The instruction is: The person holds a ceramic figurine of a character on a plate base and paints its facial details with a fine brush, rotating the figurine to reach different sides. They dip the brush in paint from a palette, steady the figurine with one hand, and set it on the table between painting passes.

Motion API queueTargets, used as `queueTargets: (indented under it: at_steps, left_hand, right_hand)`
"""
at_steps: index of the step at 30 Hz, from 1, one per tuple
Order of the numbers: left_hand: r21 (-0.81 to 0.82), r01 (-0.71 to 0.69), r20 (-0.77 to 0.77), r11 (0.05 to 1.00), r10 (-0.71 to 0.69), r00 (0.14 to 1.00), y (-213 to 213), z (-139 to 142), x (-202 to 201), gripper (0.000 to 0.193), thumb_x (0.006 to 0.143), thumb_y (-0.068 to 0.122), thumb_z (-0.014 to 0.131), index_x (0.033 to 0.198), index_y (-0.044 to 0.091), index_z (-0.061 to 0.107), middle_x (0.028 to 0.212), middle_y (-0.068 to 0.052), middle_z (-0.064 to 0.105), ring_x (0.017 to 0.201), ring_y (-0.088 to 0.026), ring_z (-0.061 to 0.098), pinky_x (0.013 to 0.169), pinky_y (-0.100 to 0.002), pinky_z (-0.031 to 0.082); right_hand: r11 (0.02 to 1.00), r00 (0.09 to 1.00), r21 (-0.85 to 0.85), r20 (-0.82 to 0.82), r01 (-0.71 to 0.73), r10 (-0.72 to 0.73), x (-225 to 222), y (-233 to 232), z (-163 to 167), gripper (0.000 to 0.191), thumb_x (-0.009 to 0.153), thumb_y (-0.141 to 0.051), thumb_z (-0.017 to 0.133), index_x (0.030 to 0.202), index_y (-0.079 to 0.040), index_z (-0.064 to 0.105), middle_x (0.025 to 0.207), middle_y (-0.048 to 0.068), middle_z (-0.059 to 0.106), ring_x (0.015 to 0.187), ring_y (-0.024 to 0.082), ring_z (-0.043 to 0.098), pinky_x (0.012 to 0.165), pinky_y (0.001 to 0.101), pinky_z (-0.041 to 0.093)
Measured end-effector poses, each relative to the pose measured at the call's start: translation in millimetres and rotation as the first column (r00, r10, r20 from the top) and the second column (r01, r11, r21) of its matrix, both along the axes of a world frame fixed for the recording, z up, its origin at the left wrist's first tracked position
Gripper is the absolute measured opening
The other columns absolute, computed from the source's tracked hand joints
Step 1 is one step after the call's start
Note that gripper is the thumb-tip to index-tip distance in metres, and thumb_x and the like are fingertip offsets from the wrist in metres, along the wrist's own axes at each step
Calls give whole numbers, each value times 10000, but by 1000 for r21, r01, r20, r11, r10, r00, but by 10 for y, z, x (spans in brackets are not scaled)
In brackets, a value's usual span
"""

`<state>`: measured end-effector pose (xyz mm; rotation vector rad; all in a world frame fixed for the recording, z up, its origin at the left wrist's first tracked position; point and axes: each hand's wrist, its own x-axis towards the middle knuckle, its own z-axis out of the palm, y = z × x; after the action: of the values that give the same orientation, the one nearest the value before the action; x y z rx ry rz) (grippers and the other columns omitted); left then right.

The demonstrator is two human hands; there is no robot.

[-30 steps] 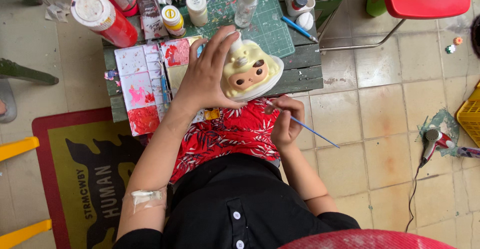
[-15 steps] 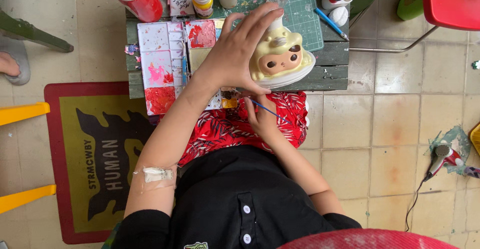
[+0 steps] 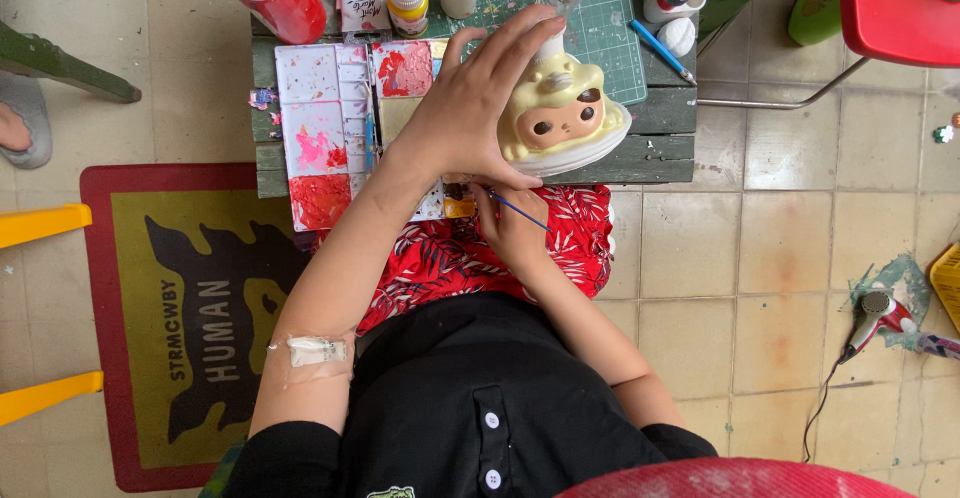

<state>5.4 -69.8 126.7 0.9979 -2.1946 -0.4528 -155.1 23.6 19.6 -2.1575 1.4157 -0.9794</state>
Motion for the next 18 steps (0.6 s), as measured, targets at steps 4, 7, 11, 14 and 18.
queueTargets:
  at_steps: [4,7,11,14,18]
  left_hand:
    - [17,-1,-3,1000,1,1000,0,4,-7,1474,419,517,1010,1608,134,226,1656,-102,298,1518,-247,374,1196,-483,275]
    - [29,-4,-15,1000,5,1000,1,6,-1,1498,392,517,1013,1606,133,224,1652,-105,300,1515,-257,375,1200,-484,277]
    - [24,-25,-13,999,26,1000,39,-9,-16,1503,399,536,1023,1604,124,224,1646,-110,304,1515,-276,371,1202,-496,273]
    - [36,-27,-11,999,27,1000,85,-14,-46,1496,393,527,1020,1599,123,231,1640,-108,311,1512,-273,370,1202,-507,269]
    - [19,-35,-5,999,35,999,89,-12,-86,1476,406,516,1017,1595,126,234,1639,-112,310,1515,-269,366,1207,-520,261]
  right_hand:
    - [996,986,-66,148,-66,76,-120,101,112,62,963,-66,680,1022,-45,675,901,117,738,805,295,728,711,385,560]
    - [978,905,-110,373,-177,206,-482,229,225,142,934,27,557,1019,-7,666,924,160,749,854,281,753,808,373,597]
    - [995,576,-55,813,-78,90,-850,257,260,71,1005,-31,558,1071,-9,543,1035,176,657,782,183,657,729,305,580]
    - [993,719,-98,695,71,17,-957,130,287,261,1018,84,660,1078,-38,437,1031,153,580,794,154,575,719,272,520]
    - [999,738,-39,675,5,23,-923,-80,369,230,1024,109,583,1123,-25,424,1057,158,608,910,157,634,844,293,564]
